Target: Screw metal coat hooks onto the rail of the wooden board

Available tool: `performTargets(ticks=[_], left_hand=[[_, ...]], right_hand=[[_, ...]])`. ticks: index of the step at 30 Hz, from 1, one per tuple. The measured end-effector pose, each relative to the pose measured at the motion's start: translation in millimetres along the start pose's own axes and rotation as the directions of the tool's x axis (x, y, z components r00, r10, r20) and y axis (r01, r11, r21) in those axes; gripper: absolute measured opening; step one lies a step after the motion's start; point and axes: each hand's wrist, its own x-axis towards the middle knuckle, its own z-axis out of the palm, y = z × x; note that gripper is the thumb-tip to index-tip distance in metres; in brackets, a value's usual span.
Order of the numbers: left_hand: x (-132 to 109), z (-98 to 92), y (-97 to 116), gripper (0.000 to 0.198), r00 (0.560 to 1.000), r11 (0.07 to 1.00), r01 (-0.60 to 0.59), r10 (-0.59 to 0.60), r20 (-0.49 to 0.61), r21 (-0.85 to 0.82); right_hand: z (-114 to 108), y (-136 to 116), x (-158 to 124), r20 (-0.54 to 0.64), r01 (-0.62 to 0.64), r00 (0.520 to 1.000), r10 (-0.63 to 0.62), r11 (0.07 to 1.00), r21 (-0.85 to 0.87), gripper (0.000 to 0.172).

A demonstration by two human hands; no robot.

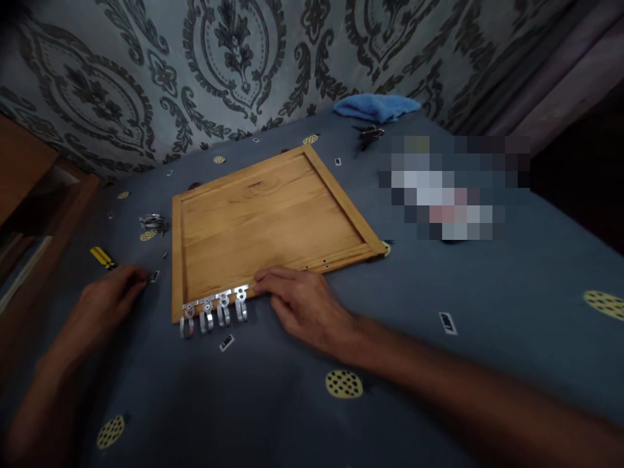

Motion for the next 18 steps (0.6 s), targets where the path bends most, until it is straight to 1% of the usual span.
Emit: performTargets(ticks=[4,7,10,12,15,18], left_hand=[[0,-2.4,0,0.021,1.000,1.000,0.016,-0.016,-0.013,-0.019],[0,-11.0,1,0.020,0.997,0.997,0.058,-0.060,-0.039,-0.053],[-3,-19.9,3,0.024,0.993,0.989,0.088,-0.097,-0.068,-0.116],[-4,-22.4,7,0.029,0.992,0.978,0.081,-0.097,-0.076,-0.192],[-5,-21.6,22,0.035,0.996,0.940,0.033,-0.058,-0.061,-0.341],[-4,-22.1,49,0.034,1.000,0.895,-0.011,0.000,-0.026,-0.446]], right_hand=[[0,0,0,-0.002,0.014,1.000,-0.014,1.000,-0.006,0.035],[0,0,2,0.004,0.012,1.000,-0.012,1.000,-0.004,0.037],[1,-1,3,0.006,0.019,1.000,-0.019,1.000,-0.001,0.036],[1,-1,3,0.008,0.019,1.000,-0.019,1.000,0.004,0.035],[1,-1,3,0.024,-0.001,1.000,0.001,1.000,0.011,0.032],[1,-1,3,0.049,-0.030,0.998,0.030,0.999,0.010,0.030]])
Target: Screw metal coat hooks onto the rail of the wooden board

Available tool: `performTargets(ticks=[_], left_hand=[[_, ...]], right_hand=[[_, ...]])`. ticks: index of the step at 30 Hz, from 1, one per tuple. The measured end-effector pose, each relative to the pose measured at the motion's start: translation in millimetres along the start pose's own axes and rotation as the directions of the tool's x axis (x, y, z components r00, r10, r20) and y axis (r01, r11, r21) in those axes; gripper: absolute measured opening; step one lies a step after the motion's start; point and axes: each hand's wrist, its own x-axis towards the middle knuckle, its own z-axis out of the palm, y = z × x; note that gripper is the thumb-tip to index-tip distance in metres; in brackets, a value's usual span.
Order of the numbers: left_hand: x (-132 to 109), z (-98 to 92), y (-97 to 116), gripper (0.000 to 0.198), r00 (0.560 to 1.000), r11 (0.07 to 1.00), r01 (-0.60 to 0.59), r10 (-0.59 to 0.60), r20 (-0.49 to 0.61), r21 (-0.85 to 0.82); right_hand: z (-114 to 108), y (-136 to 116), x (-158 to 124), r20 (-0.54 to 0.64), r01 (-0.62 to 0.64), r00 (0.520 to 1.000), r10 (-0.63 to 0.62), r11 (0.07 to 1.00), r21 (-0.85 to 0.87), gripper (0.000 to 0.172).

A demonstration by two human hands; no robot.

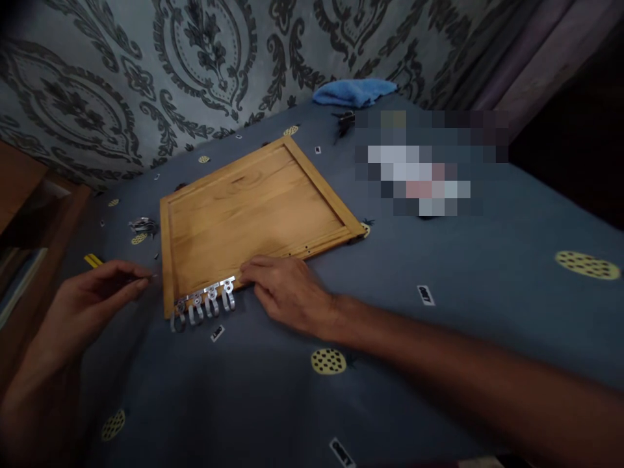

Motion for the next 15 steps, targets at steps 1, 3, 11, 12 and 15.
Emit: performTargets(ticks=[1,3,11,12,15], left_hand=[[1,3.8,10,0.032,0.999,0.999,-0.011,0.012,0.034,-0.035],[5,11.1,29,0.027,0.989,0.987,-0.038,0.060,0.135,-0.157],[26,37.8,67,0.014,0.878,0.952,-0.088,0.212,0.428,-0.292],[27,40.0,67,0.015,0.867,0.952,-0.088,0.218,0.448,-0.293],[29,44.1,66,0.016,0.845,0.951,-0.116,0.247,0.475,-0.287]], right_hand=[[0,0,0,0.010,-0.006,1.000,0.006,1.000,-0.001,0.030],[0,0,0,0.028,-0.019,0.999,0.019,1.000,-0.009,0.030],[-2,-3,1,0.042,-0.050,0.998,0.051,0.998,-0.028,0.030],[-2,-3,1,0.044,-0.051,0.998,0.052,0.998,-0.028,0.031],[-2,-3,1,0.053,-0.054,0.997,0.056,0.998,-0.030,0.031]])
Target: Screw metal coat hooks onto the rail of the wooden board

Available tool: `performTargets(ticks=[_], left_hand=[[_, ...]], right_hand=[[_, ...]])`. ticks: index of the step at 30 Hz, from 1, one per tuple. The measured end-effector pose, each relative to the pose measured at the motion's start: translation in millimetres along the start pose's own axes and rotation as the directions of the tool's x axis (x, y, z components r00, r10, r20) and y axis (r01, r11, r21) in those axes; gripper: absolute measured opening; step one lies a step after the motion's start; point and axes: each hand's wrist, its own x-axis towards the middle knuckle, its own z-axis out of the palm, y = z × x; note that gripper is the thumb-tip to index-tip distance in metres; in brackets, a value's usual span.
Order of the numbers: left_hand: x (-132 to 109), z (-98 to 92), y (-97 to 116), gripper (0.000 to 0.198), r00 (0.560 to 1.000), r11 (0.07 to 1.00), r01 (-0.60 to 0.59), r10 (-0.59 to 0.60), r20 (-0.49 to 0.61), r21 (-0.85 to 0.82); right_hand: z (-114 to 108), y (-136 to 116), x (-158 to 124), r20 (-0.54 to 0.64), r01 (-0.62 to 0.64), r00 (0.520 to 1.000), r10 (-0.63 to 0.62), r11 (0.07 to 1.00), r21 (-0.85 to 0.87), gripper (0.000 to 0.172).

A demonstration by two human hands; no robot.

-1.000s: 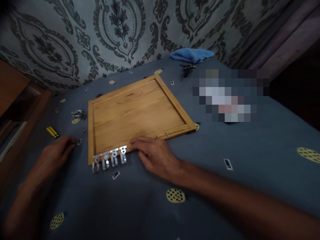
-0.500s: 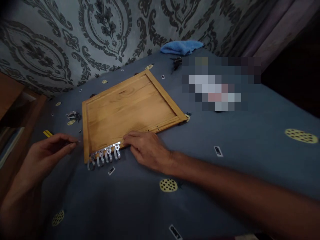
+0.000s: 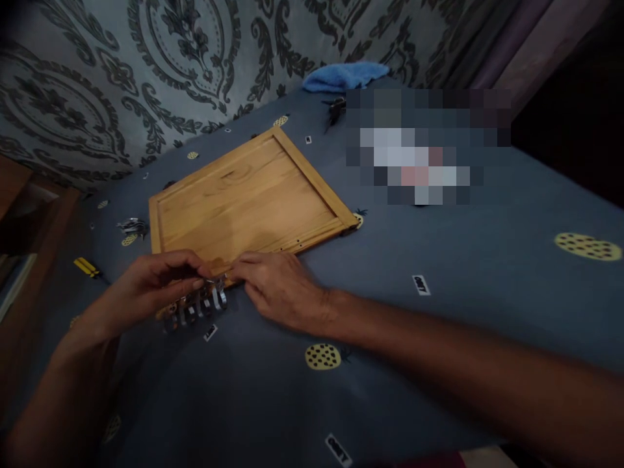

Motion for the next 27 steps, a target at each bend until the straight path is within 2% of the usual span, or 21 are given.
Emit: performTargets(ticks=[6,27], left_hand=[[2.9,1.8,-4.2,0.013,0.998,0.998,-0.029,0.026,0.055,0.055],[2.0,5.0,-3.7,0.012,0.997,0.967,-0.048,0.031,0.073,0.249]], right_hand=[[-0.5,-0.1,-0.5,0.006,-0.001,1.000,0.001,1.000,-0.001,0.032],[-0.7,-0.9,-1.1,0.003,-0.006,1.000,0.006,1.000,-0.008,0.033]])
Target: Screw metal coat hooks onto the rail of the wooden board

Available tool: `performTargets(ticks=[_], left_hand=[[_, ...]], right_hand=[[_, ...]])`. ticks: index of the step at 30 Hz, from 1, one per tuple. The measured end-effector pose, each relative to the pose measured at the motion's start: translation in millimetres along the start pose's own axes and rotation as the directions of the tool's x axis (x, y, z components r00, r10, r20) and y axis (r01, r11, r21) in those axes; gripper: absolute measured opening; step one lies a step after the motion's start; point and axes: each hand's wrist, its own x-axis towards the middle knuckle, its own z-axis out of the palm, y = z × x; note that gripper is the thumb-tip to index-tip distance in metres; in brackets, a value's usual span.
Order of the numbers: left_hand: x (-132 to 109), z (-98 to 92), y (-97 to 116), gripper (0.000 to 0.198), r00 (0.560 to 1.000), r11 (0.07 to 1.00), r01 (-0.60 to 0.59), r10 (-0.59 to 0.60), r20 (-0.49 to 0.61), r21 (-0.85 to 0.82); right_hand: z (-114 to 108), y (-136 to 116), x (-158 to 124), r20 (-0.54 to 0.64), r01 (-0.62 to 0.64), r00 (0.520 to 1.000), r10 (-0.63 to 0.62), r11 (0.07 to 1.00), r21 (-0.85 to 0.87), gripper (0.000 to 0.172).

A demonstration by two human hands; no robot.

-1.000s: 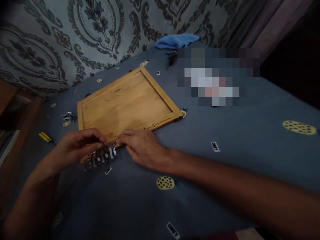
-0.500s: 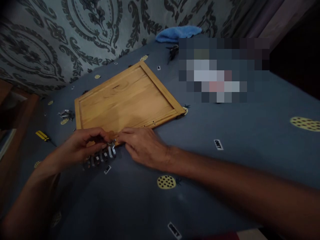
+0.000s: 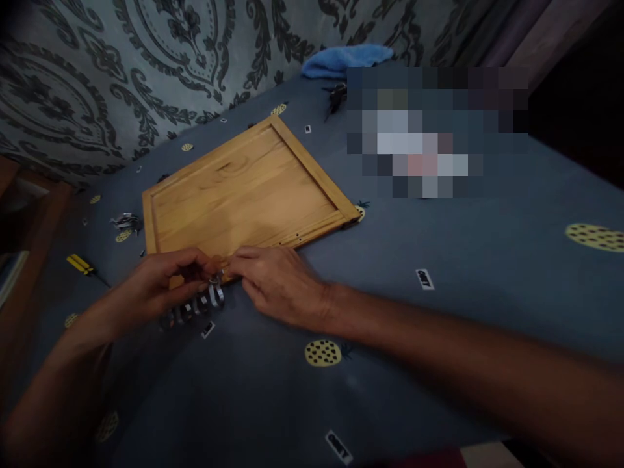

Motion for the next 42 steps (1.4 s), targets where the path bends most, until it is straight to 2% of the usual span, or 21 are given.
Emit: performTargets(ticks=[18,27,42], left_hand=[[1.6,-2.4,4.6,0.011,0.998,0.988,-0.068,0.069,-0.001,0.139],[1.4,-3.8,0.3,0.015,0.998,0.988,-0.063,0.061,0.017,0.141],[5.2,-6.9,3.2,0.013,0.992,0.979,-0.117,0.108,0.063,0.170]], right_hand=[[0.8,1.1,0.2,-0.011,0.007,1.000,-0.007,1.000,0.000,0.032],[1.0,1.5,0.1,-0.001,0.002,1.000,-0.002,1.000,-0.012,0.030],[0.6,1.2,1.0,0.003,-0.002,1.000,0.002,1.000,0.026,0.028]])
